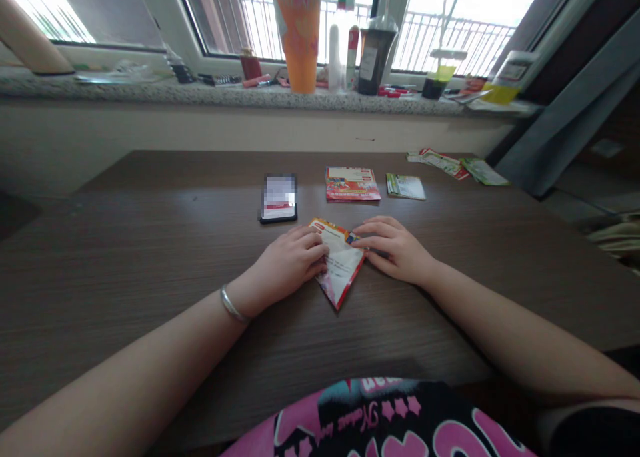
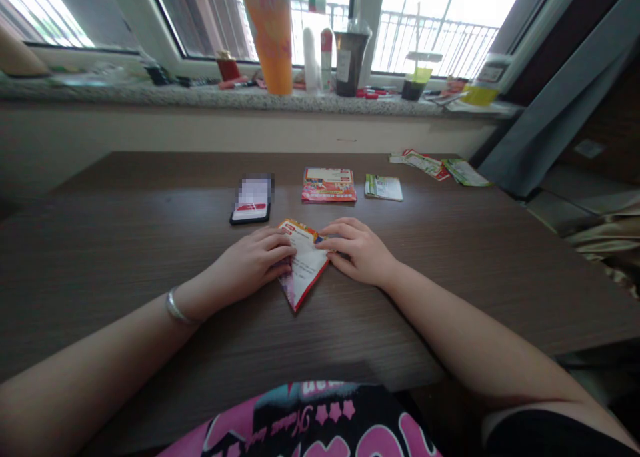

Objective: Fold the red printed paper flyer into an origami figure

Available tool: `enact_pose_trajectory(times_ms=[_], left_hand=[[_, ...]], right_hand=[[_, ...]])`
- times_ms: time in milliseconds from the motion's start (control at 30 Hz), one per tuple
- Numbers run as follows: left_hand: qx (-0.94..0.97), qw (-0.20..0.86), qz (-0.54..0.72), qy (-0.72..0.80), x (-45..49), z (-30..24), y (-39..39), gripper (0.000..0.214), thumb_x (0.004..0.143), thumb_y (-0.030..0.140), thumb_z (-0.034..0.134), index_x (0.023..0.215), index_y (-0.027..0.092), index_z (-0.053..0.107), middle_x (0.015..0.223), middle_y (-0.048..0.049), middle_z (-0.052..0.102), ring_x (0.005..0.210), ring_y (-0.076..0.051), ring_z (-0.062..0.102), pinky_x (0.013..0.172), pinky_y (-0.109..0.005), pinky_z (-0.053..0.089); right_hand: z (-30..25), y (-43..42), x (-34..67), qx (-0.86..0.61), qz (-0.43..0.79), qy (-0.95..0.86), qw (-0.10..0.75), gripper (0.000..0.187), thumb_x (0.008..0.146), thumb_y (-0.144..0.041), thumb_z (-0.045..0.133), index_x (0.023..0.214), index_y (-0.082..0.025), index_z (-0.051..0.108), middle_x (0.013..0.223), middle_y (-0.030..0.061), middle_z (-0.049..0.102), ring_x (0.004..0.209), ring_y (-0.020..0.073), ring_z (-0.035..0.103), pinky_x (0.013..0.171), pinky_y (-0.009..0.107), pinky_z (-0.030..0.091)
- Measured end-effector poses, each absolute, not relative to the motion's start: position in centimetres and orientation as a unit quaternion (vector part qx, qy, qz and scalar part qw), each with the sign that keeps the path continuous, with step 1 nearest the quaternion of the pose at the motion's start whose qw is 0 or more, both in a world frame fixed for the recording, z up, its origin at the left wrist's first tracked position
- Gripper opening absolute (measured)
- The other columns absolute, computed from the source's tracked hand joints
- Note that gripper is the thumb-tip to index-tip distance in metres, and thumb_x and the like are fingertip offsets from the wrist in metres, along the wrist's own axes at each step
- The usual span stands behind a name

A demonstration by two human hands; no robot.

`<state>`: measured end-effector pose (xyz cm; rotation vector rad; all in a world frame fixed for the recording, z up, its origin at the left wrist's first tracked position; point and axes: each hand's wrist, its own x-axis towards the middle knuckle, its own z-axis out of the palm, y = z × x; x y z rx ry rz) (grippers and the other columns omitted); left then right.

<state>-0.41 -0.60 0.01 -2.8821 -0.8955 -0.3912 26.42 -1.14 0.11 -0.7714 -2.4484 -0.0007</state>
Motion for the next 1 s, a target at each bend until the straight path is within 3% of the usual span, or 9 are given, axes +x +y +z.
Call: enact_pose_trajectory(times_ms=[133,333,533,667,867,1000], left_hand=[[-0.946,0.036,-0.152,-0.283,-0.5,-0.3,-0.6,0.027,0.095,0.023,0.047,0.118,0.022,0.062,0.125,-0.0072,0.059,0.121,-0.024,0.048,0.104,-0.043,0.040],[-0.938,-0.009,-0.082,-0.337,-0.6,0.2,-1.6,0.054,0.090,0.052,0.051,0.137,0.025,0.048,0.137,-0.0085,0.049,0.129,-0.029,0.042,0.110,-0.047,0.031],[-0.933,-0.057,-0.029,-0.354,-0.7,-0.3,-1.2,0.075,0.088,0.061,0.047,0.148,0.019,0.028,0.154,-0.0096,0.029,0.143,-0.030,0.020,0.116,-0.047,0.019],[-0.936,-0.074,-0.051,-0.339,-0.7,-0.3,-1.0,0.059,0.093,0.048,0.046,0.144,0.020,0.034,0.152,-0.0073,0.033,0.143,-0.027,0.020,0.116,-0.046,0.021],[-0.941,-0.053,-0.131,-0.308,-0.4,-0.5,-0.6,0.036,0.098,0.026,0.041,0.131,0.023,0.053,0.131,-0.0092,0.054,0.120,-0.022,0.049,0.103,-0.041,0.041],[-0.948,-0.038,-0.142,-0.281,-0.4,-0.5,-0.5,0.034,0.098,0.029,0.041,0.128,0.022,0.055,0.131,-0.0071,0.056,0.121,-0.022,0.049,0.105,-0.041,0.039]], right_hand=[[0.0,-1.1,26.5,-0.278,0.004,-0.922,0.268,0.023,0.088,-0.024,0.056,0.109,-0.024,0.066,0.120,0.0054,0.064,0.114,0.0219,0.055,0.101,0.045,0.044],[-0.1,-1.1,26.4,-0.259,0.028,-0.935,0.241,0.027,0.085,-0.033,0.062,0.109,-0.023,0.067,0.121,0.0074,0.063,0.117,0.0234,0.052,0.101,0.044,0.044],[0.0,-1.1,26.5,-0.252,0.047,-0.944,0.210,0.034,0.082,-0.038,0.064,0.112,-0.022,0.066,0.124,0.0074,0.062,0.119,0.0244,0.051,0.102,0.045,0.043],[-0.1,-0.9,26.6,-0.248,0.049,-0.945,0.206,0.030,0.083,-0.034,0.064,0.111,-0.023,0.067,0.121,0.0059,0.064,0.118,0.0231,0.051,0.102,0.045,0.043],[-0.4,-0.7,26.6,-0.232,0.034,-0.947,0.221,0.021,0.088,-0.026,0.058,0.106,-0.024,0.070,0.112,0.0031,0.069,0.114,0.0204,0.055,0.100,0.040,0.045],[-0.3,-0.8,26.5,-0.219,0.030,-0.950,0.220,0.020,0.089,-0.028,0.059,0.105,-0.024,0.070,0.108,0.0030,0.070,0.114,0.0206,0.056,0.099,0.040,0.046]])
